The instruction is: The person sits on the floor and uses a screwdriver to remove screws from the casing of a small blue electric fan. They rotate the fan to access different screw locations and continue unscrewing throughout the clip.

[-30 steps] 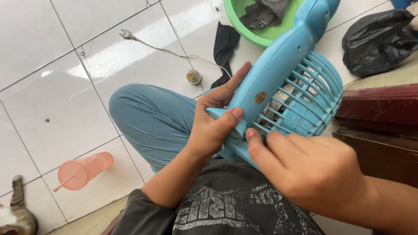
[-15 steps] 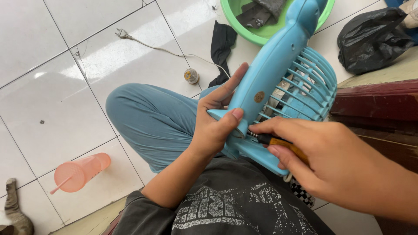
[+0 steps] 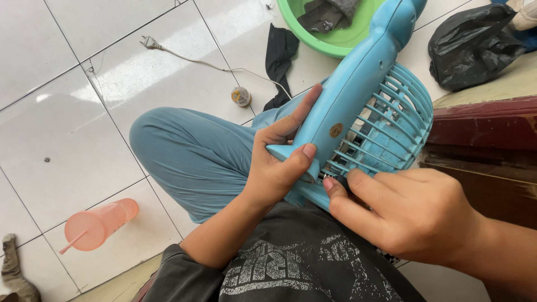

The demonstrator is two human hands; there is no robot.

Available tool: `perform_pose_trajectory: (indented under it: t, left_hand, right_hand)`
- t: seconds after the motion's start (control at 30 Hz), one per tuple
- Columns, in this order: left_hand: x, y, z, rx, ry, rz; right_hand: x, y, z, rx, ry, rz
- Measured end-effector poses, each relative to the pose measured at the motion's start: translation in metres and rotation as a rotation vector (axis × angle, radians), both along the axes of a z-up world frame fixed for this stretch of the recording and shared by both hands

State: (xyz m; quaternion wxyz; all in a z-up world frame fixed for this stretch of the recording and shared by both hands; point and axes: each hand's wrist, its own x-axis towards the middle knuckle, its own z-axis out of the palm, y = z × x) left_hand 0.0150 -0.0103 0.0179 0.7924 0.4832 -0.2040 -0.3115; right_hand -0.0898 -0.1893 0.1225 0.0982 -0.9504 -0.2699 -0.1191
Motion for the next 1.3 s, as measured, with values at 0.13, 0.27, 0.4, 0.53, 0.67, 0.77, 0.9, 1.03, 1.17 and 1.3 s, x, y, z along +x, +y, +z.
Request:
perform_pose_trajectory:
  t: [0.13, 0.27, 0.4, 0.53, 0.67, 0.77, 0.9, 1.03, 1.17, 1.3]
  left_hand:
    - [-0.003, -0.003, 0.0, -0.017, 0.002, 0.013]
    - [-0.007, -0.006, 0.001, -0.032, 0.045, 0.036]
    - [-0.011, -0.008, 0.004, -0.026, 0.029, 0.024]
    - [-0.016, -0.013, 0.009, -0.032, 0.012, -0.014]
    - [-0.02, -0.018, 0.015, -0.014, -0.028, -0.03]
    - [-0.017, -0.02, 0.016, 0.012, -0.084, -0.04]
    - [-0.013, -0.023, 0.016, 0.009, -0.131, -0.03]
    - [-0.014, -0.023, 0.015, 0.044, -0.109, -0.027]
    - [-0.011, -0.023, 0.013, 0.035, -0.07, -0.012]
    - [-0.012, -0.02, 0.012, 0.03, -0.06, -0.018]
  right_hand:
    - [0.0, -0.007, -0.004, 0.015, 0.093, -0.055]
    - [-0.002, -0.009, 0.002, 0.39, 0.367, -0.267]
    - [-0.005, -0.012, 0.01, 0.486, 0.662, -0.427]
    - [-0.011, -0.018, 0.015, 0.427, 0.764, -0.517]
    - [-0.019, -0.017, 0.014, 0.518, 0.734, -0.574]
    - [-0.026, -0.01, 0.009, 0.32, 0.386, -0.436]
    - [-0.023, -0.006, 0.001, -0.177, -0.14, -0.17]
    - [-0.018, -0.007, 0.003, -0.066, -0.085, -0.221]
    - [-0.017, -0.01, 0.021, 0.291, 0.265, -0.313]
    - [-0.011, -0.014, 0.029, 0.391, 0.814, -0.523]
